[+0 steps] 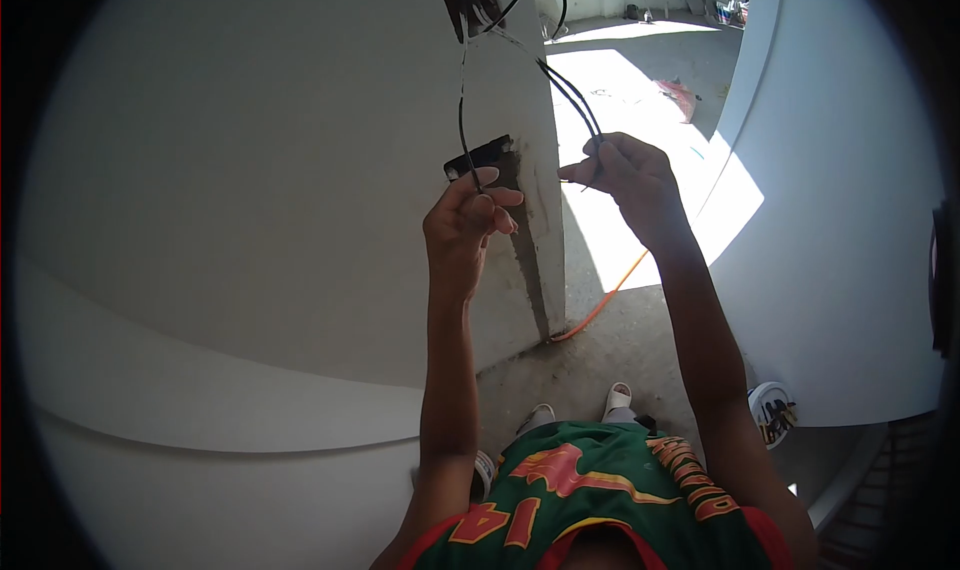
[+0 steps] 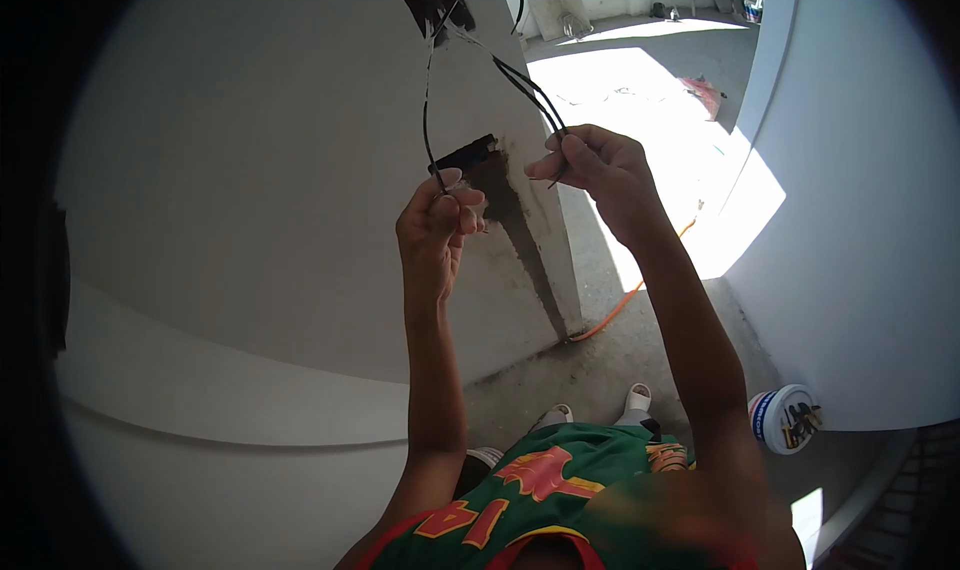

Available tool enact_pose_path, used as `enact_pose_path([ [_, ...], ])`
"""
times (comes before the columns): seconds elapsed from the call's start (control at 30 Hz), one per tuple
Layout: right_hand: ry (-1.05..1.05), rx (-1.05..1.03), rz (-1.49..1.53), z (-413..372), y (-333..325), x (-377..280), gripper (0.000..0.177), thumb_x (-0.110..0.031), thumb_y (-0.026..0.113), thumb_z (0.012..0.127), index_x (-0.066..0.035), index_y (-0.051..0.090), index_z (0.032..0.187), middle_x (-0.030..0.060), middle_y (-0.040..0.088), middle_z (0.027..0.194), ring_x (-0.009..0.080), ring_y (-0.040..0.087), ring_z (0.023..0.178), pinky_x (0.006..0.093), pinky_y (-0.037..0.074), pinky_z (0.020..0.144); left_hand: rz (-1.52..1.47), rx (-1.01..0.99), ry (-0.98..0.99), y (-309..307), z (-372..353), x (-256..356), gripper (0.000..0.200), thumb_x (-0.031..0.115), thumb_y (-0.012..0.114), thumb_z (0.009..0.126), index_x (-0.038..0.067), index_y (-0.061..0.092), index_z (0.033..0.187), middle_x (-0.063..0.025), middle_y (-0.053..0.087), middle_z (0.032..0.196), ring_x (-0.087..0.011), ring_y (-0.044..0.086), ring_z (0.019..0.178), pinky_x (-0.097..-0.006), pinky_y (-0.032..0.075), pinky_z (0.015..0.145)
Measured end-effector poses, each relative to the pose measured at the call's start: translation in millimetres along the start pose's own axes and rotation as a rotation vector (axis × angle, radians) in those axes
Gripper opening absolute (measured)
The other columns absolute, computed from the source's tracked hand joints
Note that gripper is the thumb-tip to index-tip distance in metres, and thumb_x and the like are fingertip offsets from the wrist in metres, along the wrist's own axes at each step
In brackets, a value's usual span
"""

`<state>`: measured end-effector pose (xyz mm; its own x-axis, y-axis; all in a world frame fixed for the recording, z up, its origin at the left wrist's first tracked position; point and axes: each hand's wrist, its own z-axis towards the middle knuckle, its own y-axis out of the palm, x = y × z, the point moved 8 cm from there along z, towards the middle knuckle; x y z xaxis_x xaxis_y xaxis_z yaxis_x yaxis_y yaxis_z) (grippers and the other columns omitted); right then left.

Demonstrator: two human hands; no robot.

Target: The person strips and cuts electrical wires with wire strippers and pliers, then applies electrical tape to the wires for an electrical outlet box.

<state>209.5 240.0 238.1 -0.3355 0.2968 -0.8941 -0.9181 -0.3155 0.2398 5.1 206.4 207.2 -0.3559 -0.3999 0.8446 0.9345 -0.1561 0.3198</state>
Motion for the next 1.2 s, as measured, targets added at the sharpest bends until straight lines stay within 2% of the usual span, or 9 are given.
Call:
enact_pose_path([
  [0.03,0.018,-0.022,-0.057,-1,2,-2,0.030,-0.021,0.049,0.100,0.007,0.058,0.102,0.0142,0.069,0.084,0.0240,0.069,0.089,0.0369,0.052,0.089,0.017,-0.002,0.015,-2,1,-1,0.042,0.026,0.064,0.093,-0.003,0.054,0.122,-0.0152,0.069,0.095,-0.0113,0.060,0.068,-0.0270,0.051,0.067],
  [0.17,-0.006,-0.066,-0.086,0,8,1,0.028,-0.021,0.050,0.099,0.004,0.063,0.097,0.0107,0.069,0.083,0.0179,0.065,0.087,0.0341,0.047,0.090,-0.056,-0.038,0.026,-1,2,-4,0.037,0.024,0.062,0.094,0.000,0.055,0.121,-0.0119,0.068,0.094,-0.0100,0.054,0.066,-0.0255,0.046,0.068],
  [0.27,-0.030,-0.160,-0.035,0,14,12,0.027,-0.020,0.052,0.098,0.004,0.064,0.096,0.0105,0.069,0.083,0.0174,0.065,0.086,0.0335,0.047,0.089,-0.108,-0.036,0.017,2,4,-3,0.029,0.022,0.060,0.095,0.002,0.056,0.115,-0.0083,0.065,0.088,-0.0097,0.051,0.066,-0.0247,0.044,0.069],
  [0.53,-0.006,-0.141,-0.073,-1,24,18,0.025,-0.019,0.055,0.096,0.003,0.065,0.095,0.0091,0.068,0.079,0.0159,0.065,0.081,0.0315,0.050,0.081,-0.265,0.018,0.014,17,14,0,0.012,0.012,0.052,0.095,0.003,0.058,0.100,0.0016,0.047,0.067,-0.0071,0.039,0.058,-0.0242,0.035,0.061],
  [0.73,0.008,-0.135,-0.159,-3,32,19,0.023,-0.017,0.056,0.095,0.004,0.066,0.092,0.0081,0.067,0.077,0.0136,0.063,0.074,0.0291,0.050,0.074,0.058,0.137,-0.025,26,28,-3,0.022,0.022,0.059,0.095,0.001,0.063,0.101,0.0058,0.036,0.062,-0.0038,0.029,0.053,-0.0225,0.025,0.050],
  [0.83,0.053,-0.123,-0.159,-4,36,21,0.022,-0.015,0.055,0.094,0.003,0.066,0.087,0.0077,0.066,0.074,0.0135,0.060,0.070,0.0293,0.048,0.071,0.164,0.168,-0.061,33,34,-3,0.027,0.024,0.063,0.094,0.000,0.065,0.107,0.0049,0.048,0.064,-0.0016,0.028,0.049,-0.0205,0.022,0.046],
  [0.93,0.060,-0.107,-0.280,-5,39,21,0.021,-0.014,0.055,0.093,0.003,0.066,0.087,0.0067,0.066,0.073,0.0123,0.060,0.068,0.0284,0.048,0.068,0.152,0.212,-0.075,41,41,1,0.027,0.023,0.070,0.088,-0.001,0.068,0.101,-0.0024,0.065,0.073,-0.0017,0.041,0.051,-0.0195,0.029,0.046],
  [1.03,0.023,-0.102,-0.399,-6,38,19,0.021,-0.015,0.055,0.094,0.002,0.067,0.091,0.0068,0.068,0.075,0.0114,0.061,0.071,0.0282,0.049,0.068,0.090,0.160,-0.072,36,46,-6,0.027,0.020,0.072,0.086,-0.002,0.067,0.100,-0.0089,0.070,0.081,-0.0040,0.052,0.054,-0.0177,0.038,0.047],
  [1.2,-0.057,-0.034,-0.421,-3,27,26,0.022,-0.018,0.057,0.095,0.002,0.068,0.098,0.0094,0.070,0.081,0.0135,0.066,0.079,0.0286,0.050,0.071,0.114,0.149,-0.054,37,44,-1,0.020,0.012,0.069,0.088,-0.004,0.066,0.099,-0.0125,0.071,0.084,-0.0110,0.065,0.064,-0.0220,0.051,0.049],
])
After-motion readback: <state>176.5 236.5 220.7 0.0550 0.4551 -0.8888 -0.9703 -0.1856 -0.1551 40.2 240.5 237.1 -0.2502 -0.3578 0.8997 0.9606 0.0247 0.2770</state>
